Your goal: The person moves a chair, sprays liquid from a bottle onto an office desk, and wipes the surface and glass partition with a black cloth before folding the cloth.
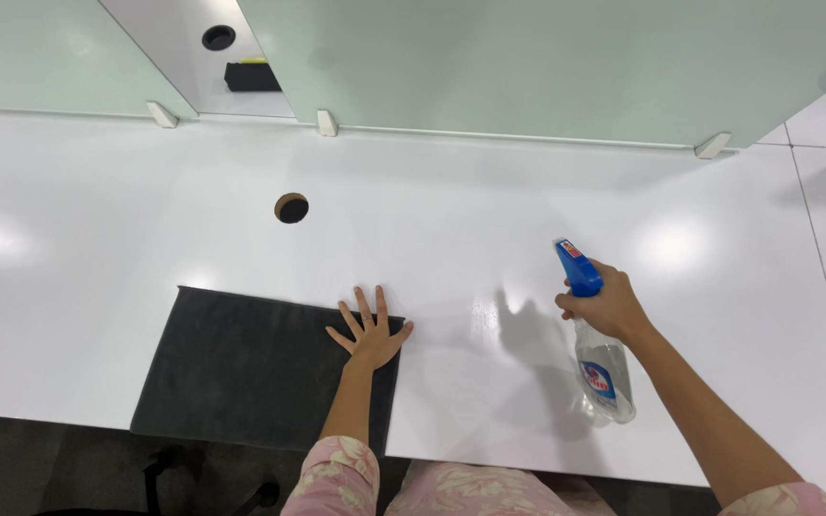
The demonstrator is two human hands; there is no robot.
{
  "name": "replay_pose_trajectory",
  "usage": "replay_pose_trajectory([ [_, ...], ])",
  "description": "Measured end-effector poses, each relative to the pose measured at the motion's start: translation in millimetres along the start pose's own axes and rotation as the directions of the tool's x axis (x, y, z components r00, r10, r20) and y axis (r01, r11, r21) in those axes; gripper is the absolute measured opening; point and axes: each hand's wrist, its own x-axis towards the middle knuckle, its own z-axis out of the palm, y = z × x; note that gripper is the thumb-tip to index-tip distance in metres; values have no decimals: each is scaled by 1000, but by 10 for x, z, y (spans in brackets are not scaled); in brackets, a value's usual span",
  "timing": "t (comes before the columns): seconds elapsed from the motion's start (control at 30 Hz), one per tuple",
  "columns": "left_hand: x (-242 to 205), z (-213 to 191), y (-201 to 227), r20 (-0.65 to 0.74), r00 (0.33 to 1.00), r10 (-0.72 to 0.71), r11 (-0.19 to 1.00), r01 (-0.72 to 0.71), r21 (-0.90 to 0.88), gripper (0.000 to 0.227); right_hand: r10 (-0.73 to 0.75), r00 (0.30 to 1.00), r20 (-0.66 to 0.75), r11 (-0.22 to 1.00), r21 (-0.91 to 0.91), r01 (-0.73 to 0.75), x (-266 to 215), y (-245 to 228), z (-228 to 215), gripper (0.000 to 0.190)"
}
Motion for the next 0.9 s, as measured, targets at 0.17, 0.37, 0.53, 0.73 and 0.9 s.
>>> replay_pose_trajectory([
  [0.17,25,58,-23,-37,999,14,1000,-14,5,103,77,990,121,996,39,-83,-172,471,28,38],
  [0.37,17,128,-27,-111,993,26,1000,-24,16,101,203,934,294,978,-16,-208,-641,912,147,42],
  [0.53,43,182,-75,-185,980,65,996,-54,65,98,239,914,328,971,-53,-235,-1042,1095,237,40],
  [0.73,30,123,-106,-297,942,155,987,-139,75,88,299,906,300,942,58,-330,-1169,1316,84,34],
  [0.9,90,11,-47,-361,911,200,979,-202,33,89,307,894,326,940,42,-338,-1187,1267,-165,38],
])
